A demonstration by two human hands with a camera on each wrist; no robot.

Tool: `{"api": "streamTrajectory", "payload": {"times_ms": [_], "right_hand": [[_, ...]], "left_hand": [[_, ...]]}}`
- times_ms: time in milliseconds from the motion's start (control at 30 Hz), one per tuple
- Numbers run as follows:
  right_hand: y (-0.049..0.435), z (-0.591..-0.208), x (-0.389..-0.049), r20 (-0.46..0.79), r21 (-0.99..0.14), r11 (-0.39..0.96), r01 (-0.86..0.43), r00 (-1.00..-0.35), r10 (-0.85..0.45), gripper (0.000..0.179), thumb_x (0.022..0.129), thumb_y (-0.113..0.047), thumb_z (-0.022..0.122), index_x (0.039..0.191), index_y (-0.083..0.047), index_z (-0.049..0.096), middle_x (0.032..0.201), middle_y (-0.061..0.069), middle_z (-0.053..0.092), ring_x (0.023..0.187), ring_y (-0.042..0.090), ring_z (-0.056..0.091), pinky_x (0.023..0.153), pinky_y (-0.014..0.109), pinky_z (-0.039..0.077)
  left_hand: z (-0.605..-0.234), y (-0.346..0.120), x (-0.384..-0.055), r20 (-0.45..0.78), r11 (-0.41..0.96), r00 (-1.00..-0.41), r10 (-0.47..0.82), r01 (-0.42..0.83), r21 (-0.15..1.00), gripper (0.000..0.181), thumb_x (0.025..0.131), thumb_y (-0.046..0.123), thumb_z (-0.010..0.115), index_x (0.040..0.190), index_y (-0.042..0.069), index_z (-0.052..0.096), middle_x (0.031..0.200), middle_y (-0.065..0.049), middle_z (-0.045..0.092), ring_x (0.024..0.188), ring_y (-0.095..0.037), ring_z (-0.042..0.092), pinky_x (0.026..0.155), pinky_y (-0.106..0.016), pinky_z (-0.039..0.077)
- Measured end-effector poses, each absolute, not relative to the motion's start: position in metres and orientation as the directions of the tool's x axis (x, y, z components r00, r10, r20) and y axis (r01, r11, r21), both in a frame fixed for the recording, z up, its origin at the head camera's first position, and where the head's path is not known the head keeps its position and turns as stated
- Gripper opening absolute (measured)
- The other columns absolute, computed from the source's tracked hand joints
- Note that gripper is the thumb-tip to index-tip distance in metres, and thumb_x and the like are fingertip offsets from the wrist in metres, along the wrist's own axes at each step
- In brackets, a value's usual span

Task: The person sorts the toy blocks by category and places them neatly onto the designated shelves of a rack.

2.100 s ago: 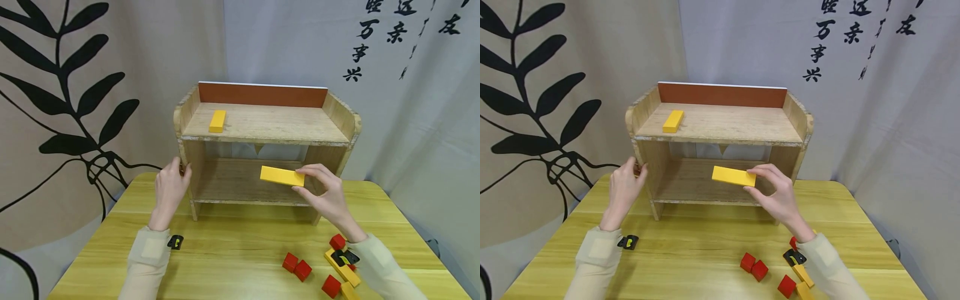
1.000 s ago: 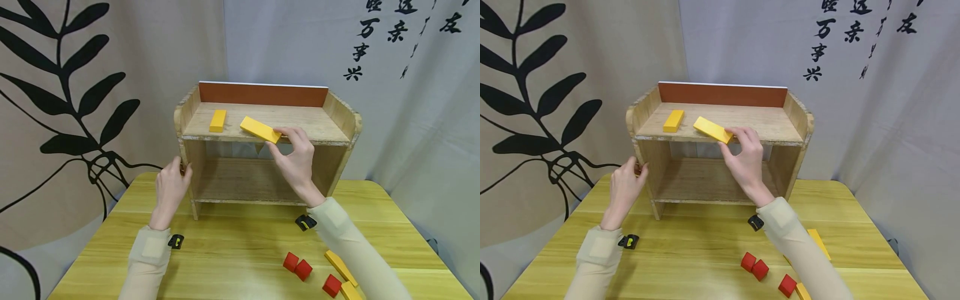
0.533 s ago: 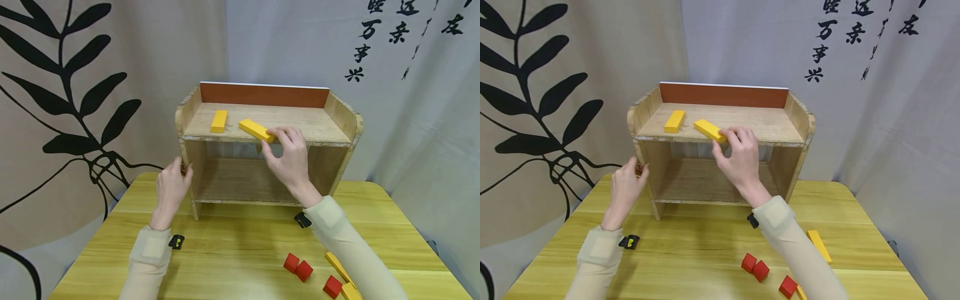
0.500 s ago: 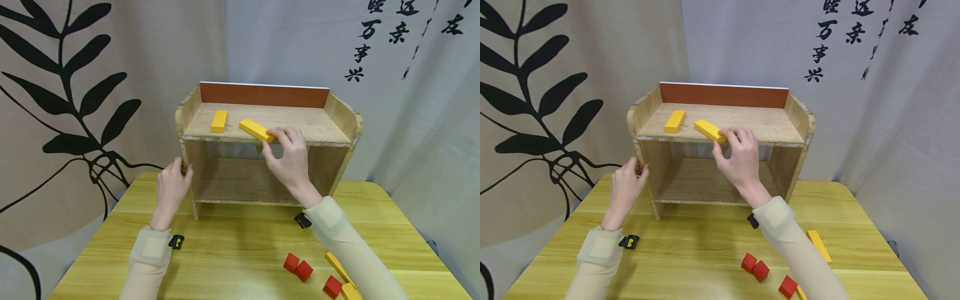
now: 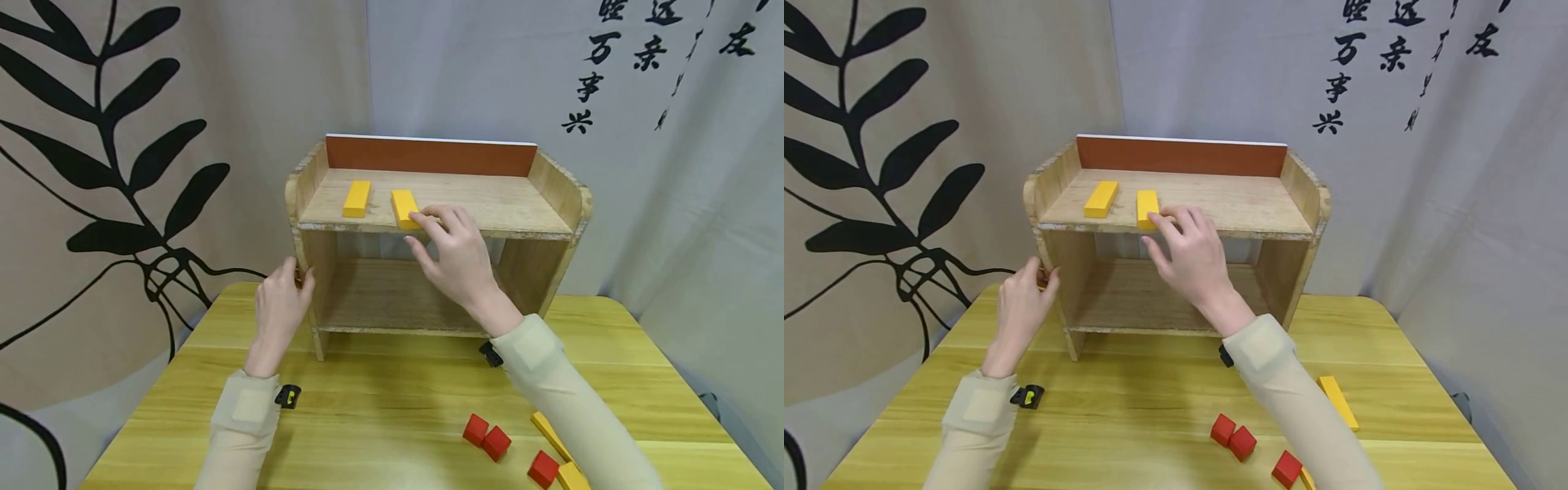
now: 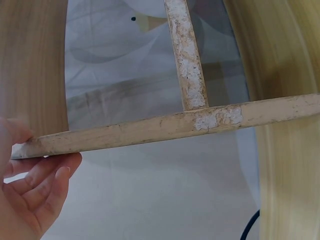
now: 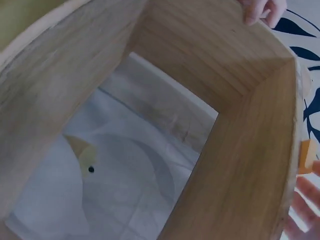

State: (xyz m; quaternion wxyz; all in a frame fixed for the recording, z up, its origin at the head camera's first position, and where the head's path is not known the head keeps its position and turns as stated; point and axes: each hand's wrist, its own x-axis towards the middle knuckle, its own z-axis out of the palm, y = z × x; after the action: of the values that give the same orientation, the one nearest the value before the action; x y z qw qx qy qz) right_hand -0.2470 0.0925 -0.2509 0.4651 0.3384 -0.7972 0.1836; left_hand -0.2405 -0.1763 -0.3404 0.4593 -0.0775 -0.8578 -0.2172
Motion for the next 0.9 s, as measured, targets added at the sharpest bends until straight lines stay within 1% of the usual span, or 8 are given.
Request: {"api": "streamTrajectory", "payload": {"times_ms": [67,167,267,333,567,900], "right_hand": [[0.093,-0.252,-0.246,0.853,0.105,0.692,-0.714,-0.293,-0.432,0.034,0.087,-0.02,0.067,0.118,-0.004,0.065,0.117,0.014,0.062,0.105,0.031,0.057,0.092,0.042,0.047],[0.092,-0.255,-0.244,0.839,0.216,0.676,-0.704,-0.221,-0.497,0.039,0.087,-0.02,0.067,0.122,-0.005,0.062,0.123,0.014,0.061,0.111,0.031,0.057,0.097,0.045,0.046],[0.091,-0.257,-0.243,0.828,0.28,0.675,-0.683,-0.185,-0.53,0.042,0.086,-0.02,0.067,0.124,-0.004,0.061,0.126,0.013,0.062,0.114,0.03,0.057,0.1,0.05,0.044],[0.09,-0.258,-0.243,0.822,0.295,0.686,-0.666,-0.189,-0.537,0.043,0.086,-0.022,0.067,0.125,-0.005,0.061,0.128,0.012,0.061,0.115,0.029,0.057,0.101,0.052,0.043],[0.086,-0.259,-0.245,0.797,0.313,0.708,-0.633,-0.23,-0.558,0.045,0.088,-0.027,0.064,0.128,-0.006,0.059,0.132,0.011,0.058,0.119,0.028,0.055,0.102,0.052,0.042],[0.081,-0.255,-0.245,0.742,0.271,0.731,-0.627,-0.348,-0.573,0.051,0.093,-0.036,0.055,0.136,-0.009,0.051,0.14,0.009,0.052,0.126,0.028,0.051,0.106,0.053,0.038]], "left_hand": [[-0.34,-0.176,-0.241,0.822,0.894,-0.565,-0.069,0.33,0.302,0.022,0.087,0.011,0.063,0.074,-0.004,0.054,0.056,-0.015,0.057,0.043,-0.031,0.054,0.04,-0.039,0.041],[-0.34,-0.177,-0.241,0.823,0.896,-0.563,-0.073,0.325,0.302,0.022,0.087,0.012,0.063,0.074,-0.003,0.054,0.056,-0.015,0.057,0.044,-0.032,0.054,0.04,-0.04,0.042],[-0.339,-0.177,-0.241,0.821,0.896,-0.566,-0.074,0.323,0.303,0.021,0.087,0.012,0.063,0.074,-0.002,0.053,0.057,-0.015,0.057,0.044,-0.032,0.055,0.04,-0.04,0.042],[-0.339,-0.177,-0.241,0.819,0.896,-0.569,-0.072,0.324,0.304,0.021,0.087,0.012,0.063,0.075,-0.003,0.054,0.057,-0.015,0.058,0.044,-0.032,0.055,0.04,-0.04,0.042],[-0.34,-0.176,-0.24,0.817,0.893,-0.572,-0.076,0.324,0.311,0.021,0.087,0.012,0.062,0.075,-0.003,0.054,0.057,-0.016,0.058,0.045,-0.033,0.055,0.041,-0.041,0.042],[-0.34,-0.175,-0.24,0.812,0.893,-0.579,-0.072,0.326,0.312,0.021,0.088,0.011,0.062,0.074,-0.002,0.053,0.056,-0.015,0.056,0.043,-0.03,0.053,0.039,-0.038,0.04]]}}
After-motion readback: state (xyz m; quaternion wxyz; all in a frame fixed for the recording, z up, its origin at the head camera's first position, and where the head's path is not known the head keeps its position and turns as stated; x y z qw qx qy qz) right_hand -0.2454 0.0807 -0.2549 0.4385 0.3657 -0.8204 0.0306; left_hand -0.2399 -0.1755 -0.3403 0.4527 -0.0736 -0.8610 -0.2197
